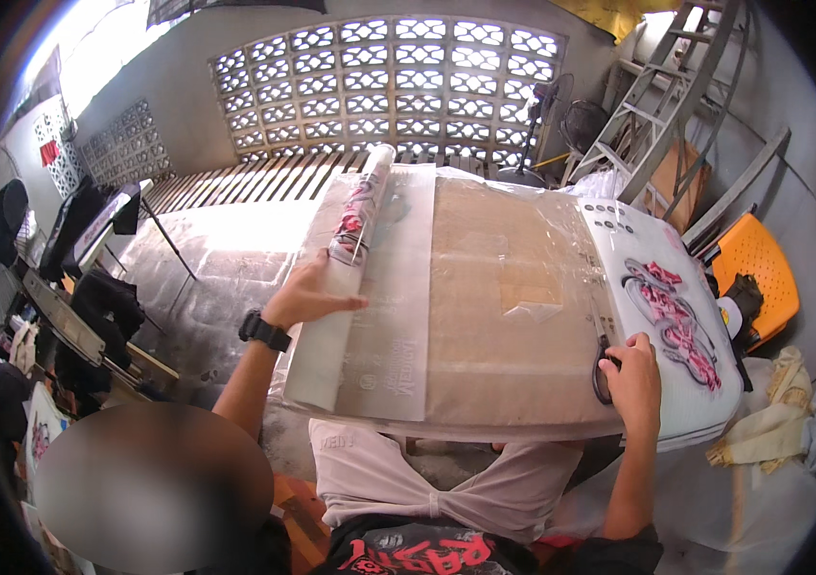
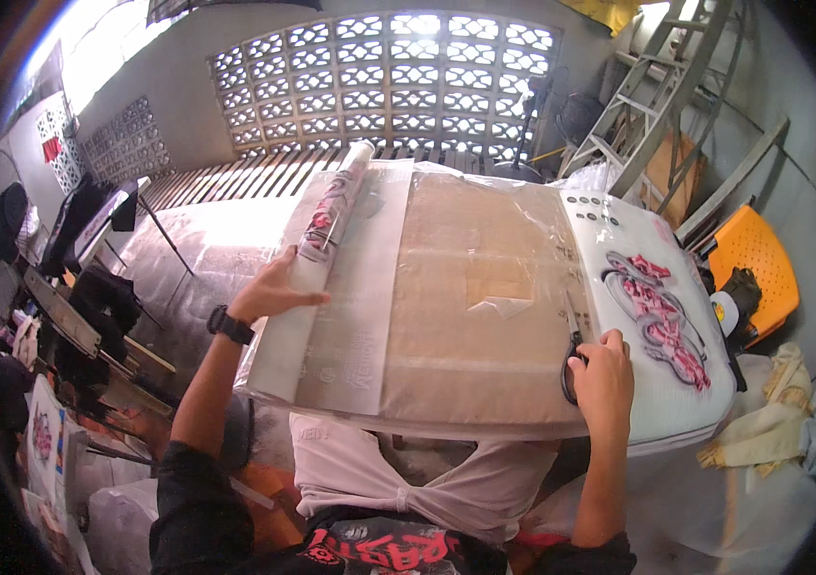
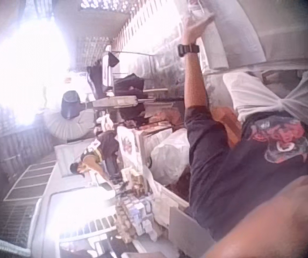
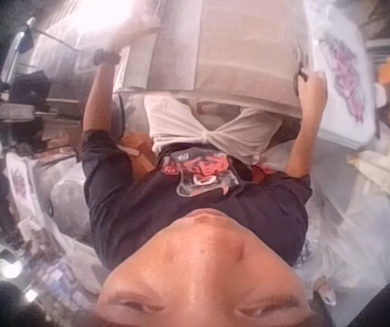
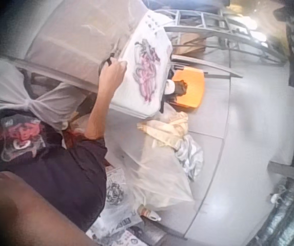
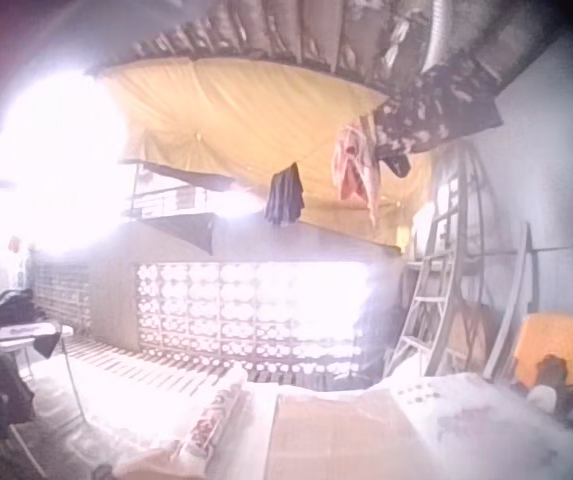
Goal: The person uses scissors to cut sections from a large roll of white material with pink graphics. They separate the cut pieces and place them on a stack to the right. The process involves unrolling the material, cutting it, and organizing the resulting pieces.
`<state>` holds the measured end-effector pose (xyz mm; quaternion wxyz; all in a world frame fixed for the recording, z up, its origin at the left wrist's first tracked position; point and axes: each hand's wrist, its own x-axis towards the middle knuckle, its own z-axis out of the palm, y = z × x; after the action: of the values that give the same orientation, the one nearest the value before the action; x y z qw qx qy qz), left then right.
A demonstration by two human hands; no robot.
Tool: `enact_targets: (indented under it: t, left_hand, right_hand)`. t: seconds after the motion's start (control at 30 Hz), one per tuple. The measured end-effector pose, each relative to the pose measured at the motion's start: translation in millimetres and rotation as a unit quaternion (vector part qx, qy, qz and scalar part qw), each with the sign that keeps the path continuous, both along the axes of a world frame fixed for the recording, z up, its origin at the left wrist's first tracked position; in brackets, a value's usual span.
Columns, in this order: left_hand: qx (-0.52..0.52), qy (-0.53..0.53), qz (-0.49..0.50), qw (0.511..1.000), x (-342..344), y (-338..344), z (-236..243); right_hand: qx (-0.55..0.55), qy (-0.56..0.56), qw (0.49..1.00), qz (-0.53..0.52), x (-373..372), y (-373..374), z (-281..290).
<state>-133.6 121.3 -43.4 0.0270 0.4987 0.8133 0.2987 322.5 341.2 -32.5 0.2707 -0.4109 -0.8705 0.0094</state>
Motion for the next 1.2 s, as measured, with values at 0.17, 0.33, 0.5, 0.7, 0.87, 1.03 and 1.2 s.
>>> enact_targets:
  t: [0.17,0.33,0.5,0.7,0.87,1.03,1.2]
  left_hand:
    - [0.086,-0.106,-0.09,0.987,41.9,36.1,4.1]
    - [-0.017,-0.092,-0.046,0.995,94.3,39.9,14.7]
    - [-0.021,0.057,0.007,0.998,34.7,-14.5,12.8]
    - [0.03,-0.223,0.118,0.967,-28.7,-93.2,18.7]
    - [-0.019,-0.071,-0.043,0.996,-8.5,-75.9,25.9]
    - [0.073,-0.347,0.012,0.935,8.9,-71.8,15.3]
    - [0.104,-0.24,0.017,0.965,29.5,-60.3,6.2]
  right_hand:
    - [-0.266,0.101,0.956,0.073,-63.9,-20.6,18.8]
    - [-0.213,-0.066,0.975,0.012,-137.7,-25.5,-7.4]
    - [-0.127,-0.068,0.99,-0.008,-137.6,-31.3,-25.6]
    - [-0.167,-0.06,0.984,-0.007,-139.0,-29.4,-31.1]
    - [-0.195,-0.1,0.976,-0.013,-162.8,-47.9,-6.7]
    - [-0.203,-0.076,0.975,-0.049,-172.2,-30.2,-5.3]
    - [-0.263,0.077,0.962,-0.006,-151.4,7.2,-10.4]
